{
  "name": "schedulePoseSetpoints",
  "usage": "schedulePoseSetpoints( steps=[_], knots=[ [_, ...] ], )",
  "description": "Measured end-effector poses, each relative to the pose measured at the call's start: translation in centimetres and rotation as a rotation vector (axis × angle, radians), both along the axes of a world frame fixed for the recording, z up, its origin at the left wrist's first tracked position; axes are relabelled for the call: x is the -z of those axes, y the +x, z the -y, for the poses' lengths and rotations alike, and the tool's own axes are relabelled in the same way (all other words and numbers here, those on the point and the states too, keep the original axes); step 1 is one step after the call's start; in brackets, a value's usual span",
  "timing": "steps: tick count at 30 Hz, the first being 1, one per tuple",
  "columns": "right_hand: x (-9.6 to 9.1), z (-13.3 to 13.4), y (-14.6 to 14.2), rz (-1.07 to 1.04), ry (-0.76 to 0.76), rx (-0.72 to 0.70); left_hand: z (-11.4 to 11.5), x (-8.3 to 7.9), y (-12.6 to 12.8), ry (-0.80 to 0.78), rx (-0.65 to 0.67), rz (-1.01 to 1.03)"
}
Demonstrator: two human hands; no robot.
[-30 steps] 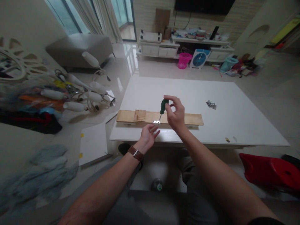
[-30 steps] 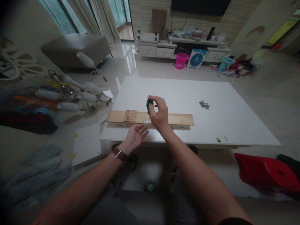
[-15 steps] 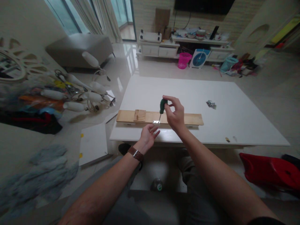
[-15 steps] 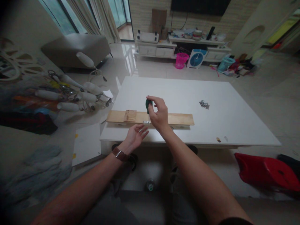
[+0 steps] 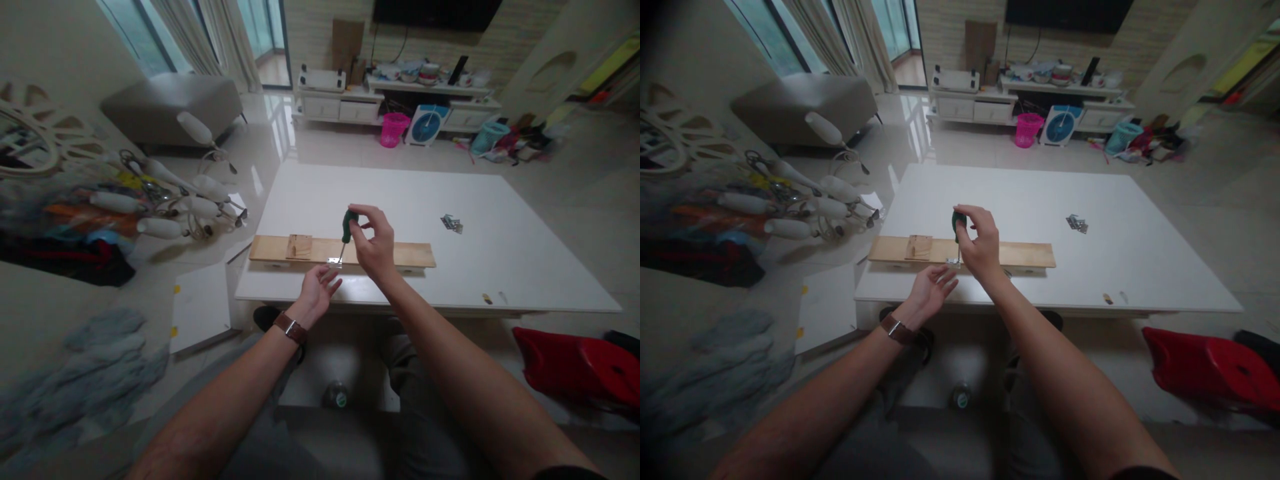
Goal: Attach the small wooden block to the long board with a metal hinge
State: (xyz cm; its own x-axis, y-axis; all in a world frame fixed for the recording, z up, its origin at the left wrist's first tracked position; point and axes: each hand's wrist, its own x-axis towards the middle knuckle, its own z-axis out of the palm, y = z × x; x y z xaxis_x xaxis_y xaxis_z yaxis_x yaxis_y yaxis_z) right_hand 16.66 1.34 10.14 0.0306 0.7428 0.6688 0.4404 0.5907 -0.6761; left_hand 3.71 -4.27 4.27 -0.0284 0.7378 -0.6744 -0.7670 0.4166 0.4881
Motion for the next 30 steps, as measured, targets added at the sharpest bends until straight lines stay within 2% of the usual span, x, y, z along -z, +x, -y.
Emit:
schedulePoseSetpoints(
  steps=[4, 12, 18, 24, 30],
  knots=[
    [-0.13, -0.01, -0.01, -0.009, 0.0, 0.043, -0.02, -0.15, -0.03, -0.005, 0.002, -0.009],
    [0.37, -0.08, -0.01, -0.008, 0.026, -0.019, 0.09, -0.31, 0.0, -0.009, 0.01, -0.014],
    [0.13, 0.03, -0.01, 0.005, 0.013, 0.052, 0.1, -0.29, 0.0, -0.008, 0.015, -0.019],
    [0.43, -0.05, -0.12, -0.007, 0.027, -0.03, 0.18, -0.54, -0.04, -0.003, 0.016, -0.009],
    [0.28, 0.02, -0.13, -0.001, -0.002, 0.042, 0.0, -0.29, -0.04, -0.007, 0.012, -0.024]
  ],
)
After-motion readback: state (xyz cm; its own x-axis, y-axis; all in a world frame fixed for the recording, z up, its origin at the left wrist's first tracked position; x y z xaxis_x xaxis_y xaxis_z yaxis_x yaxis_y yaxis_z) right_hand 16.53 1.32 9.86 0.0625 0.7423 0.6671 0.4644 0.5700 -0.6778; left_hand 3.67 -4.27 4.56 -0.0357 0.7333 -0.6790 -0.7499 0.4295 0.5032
